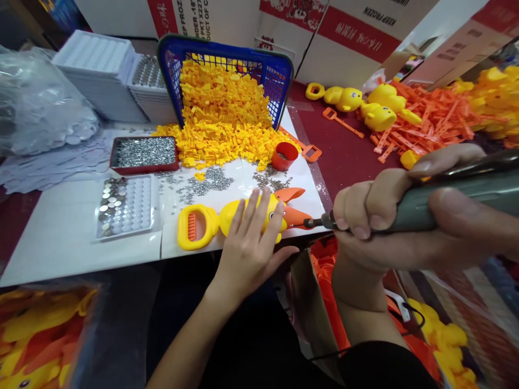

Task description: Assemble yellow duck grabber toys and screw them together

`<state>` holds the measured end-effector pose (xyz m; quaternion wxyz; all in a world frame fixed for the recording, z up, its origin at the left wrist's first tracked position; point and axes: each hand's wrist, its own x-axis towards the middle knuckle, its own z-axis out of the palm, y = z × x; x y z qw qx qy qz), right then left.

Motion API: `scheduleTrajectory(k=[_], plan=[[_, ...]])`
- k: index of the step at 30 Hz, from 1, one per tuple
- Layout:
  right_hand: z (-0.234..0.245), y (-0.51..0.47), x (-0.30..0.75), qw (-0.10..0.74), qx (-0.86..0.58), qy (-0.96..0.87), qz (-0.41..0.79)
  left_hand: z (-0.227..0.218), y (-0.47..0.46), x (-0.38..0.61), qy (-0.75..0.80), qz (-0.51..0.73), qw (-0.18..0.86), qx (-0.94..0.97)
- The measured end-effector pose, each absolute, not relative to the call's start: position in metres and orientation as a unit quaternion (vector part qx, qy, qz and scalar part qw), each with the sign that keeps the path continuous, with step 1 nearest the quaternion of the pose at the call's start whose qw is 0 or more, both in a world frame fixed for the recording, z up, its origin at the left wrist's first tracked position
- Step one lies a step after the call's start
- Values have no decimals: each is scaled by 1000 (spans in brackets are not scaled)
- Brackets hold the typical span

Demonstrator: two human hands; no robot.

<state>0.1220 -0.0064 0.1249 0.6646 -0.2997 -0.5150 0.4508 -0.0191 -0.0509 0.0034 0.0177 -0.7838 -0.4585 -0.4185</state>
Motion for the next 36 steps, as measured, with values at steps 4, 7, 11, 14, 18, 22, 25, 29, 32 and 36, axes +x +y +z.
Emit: scheduleTrajectory(k=[4, 7, 11, 14, 18, 22, 25, 29, 32, 36], plan=[[122, 12, 110, 709, -291, -489, 416, -4, -40, -21, -509, -316, 52, -799], [116, 30, 100, 714, -309, -480, 406, -9, -40, -20, -502, -295, 77, -809], [105, 46, 92, 686, -307, -500, 429, -14, -43, -19, -499, -311, 102, -802], [102, 50, 91, 678, -294, -512, 437, -19, -43, -17, -498, -340, 117, -789], [105, 48, 89, 661, -309, -520, 445, -23, -42, -15, -499, -361, 134, -776], [108, 44, 87, 658, -329, -506, 451, -23, -42, -14, -500, -372, 128, -772], [105, 43, 86, 656, -329, -506, 453, -25, -42, -13, -501, -380, 118, -768], [100, 44, 85, 624, -325, -543, 458, -27, -42, -13, -503, -385, 107, -767], [97, 46, 84, 605, -308, -566, 468, -28, -42, -14, -505, -379, 107, -768], [96, 51, 85, 557, -275, -591, 514, -26, -43, -14, -509, -366, 114, -771]])
